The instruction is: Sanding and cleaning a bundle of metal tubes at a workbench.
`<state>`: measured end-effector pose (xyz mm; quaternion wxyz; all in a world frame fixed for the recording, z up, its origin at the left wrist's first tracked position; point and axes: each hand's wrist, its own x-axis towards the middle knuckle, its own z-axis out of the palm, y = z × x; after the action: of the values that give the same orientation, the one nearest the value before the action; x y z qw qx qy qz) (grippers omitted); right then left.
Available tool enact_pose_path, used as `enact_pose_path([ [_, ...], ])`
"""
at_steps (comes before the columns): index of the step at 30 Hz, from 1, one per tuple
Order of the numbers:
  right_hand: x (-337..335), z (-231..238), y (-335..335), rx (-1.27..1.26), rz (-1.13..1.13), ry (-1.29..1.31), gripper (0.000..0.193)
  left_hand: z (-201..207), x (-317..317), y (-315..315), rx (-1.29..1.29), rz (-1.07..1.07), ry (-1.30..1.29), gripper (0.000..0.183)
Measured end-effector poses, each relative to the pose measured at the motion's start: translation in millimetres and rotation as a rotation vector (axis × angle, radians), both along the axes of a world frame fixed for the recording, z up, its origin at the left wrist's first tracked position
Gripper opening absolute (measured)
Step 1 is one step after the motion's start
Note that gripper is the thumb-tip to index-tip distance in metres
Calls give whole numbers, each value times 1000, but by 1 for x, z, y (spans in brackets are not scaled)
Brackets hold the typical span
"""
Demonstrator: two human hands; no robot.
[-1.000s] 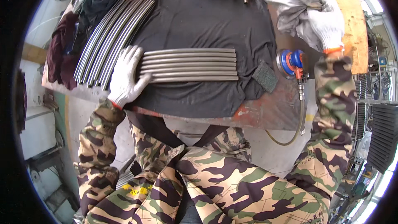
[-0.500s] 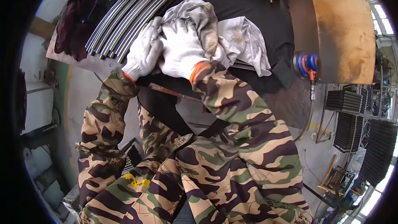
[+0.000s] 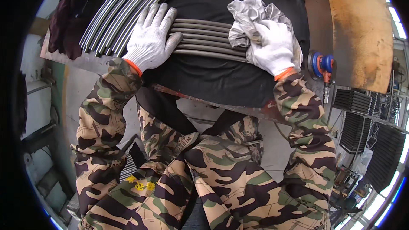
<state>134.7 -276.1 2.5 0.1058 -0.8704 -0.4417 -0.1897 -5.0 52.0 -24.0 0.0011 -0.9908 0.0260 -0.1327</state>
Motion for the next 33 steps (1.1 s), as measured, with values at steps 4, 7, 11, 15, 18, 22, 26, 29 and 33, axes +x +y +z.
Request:
enact_pose_path([
  [4, -52, 7, 60, -70, 101, 33, 38, -5, 16, -5, -72, -77, -178, 66],
  [7, -80, 4, 145, -105, -21, 385, 48, -22, 17, 13, -119, -179, -250, 55],
  [11, -86, -9, 183, -30, 170, 146, 46, -32, 6, 47, -193, -258, -207, 45],
  [15, -53, -8, 136, -77, 154, 258, 35, -22, 12, 36, -310, -257, -141, 59],
  [18, -31, -2, 77, -5, 154, 165, 28, 3, 5, 24, -301, -216, -116, 60],
  [22, -6, -1, -5, 18, 103, 103, 34, -3, 7, 19, -274, -222, -172, 59],
  [26, 13, 10, -55, -154, -48, 68, 42, -4, 7, 17, -307, -241, -233, 55],
  [29, 14, 37, -63, -28, -102, 45, 37, -3, 6, 13, -373, -209, -295, 53],
  [33, -24, 78, -8, 100, 72, -70, 24, 0, 3, 11, -412, -181, -291, 54],
])
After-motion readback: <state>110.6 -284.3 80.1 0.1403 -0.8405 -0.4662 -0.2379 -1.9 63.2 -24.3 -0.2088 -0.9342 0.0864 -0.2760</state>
